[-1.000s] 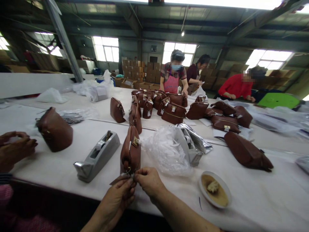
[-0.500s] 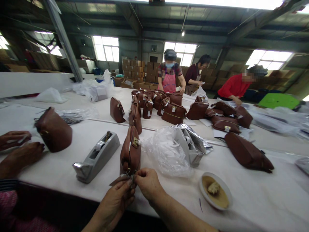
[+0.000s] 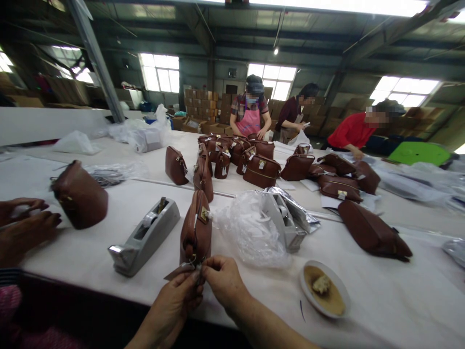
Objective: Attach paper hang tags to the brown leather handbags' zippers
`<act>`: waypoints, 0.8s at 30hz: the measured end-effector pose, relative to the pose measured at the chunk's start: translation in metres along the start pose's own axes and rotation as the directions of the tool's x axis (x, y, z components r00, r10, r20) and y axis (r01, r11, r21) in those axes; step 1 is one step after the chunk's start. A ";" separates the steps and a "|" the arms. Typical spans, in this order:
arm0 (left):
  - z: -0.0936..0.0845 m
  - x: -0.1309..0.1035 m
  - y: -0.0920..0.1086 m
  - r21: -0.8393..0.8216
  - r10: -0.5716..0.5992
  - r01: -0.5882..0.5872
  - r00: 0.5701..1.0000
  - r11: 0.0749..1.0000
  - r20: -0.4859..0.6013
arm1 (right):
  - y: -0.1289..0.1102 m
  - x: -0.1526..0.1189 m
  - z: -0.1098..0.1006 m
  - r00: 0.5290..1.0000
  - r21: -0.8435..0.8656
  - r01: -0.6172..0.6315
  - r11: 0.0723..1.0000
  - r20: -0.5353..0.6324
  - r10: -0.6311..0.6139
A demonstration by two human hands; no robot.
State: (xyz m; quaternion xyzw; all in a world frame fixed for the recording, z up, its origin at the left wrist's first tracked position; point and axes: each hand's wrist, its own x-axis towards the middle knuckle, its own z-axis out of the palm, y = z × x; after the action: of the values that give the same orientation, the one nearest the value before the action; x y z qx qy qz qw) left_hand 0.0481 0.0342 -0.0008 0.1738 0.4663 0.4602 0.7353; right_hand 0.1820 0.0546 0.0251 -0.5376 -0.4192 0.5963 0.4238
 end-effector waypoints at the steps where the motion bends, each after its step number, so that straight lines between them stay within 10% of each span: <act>1: -0.001 0.000 0.000 -0.007 -0.002 0.002 1.000 1.000 0.006 | 0.001 -0.001 0.000 1.000 0.005 0.003 1.000 0.005 -0.003; 24: 0.003 -0.005 0.001 0.004 -0.007 0.007 1.000 1.000 -0.024 | -0.001 0.000 0.004 0.990 -0.140 0.138 0.980 -0.021 -0.142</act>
State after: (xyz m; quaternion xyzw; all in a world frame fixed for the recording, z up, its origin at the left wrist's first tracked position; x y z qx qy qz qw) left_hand 0.0494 0.0311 0.0037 0.1682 0.4767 0.4586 0.7308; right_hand 0.1781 0.0548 0.0264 -0.5439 -0.4899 0.5261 0.4329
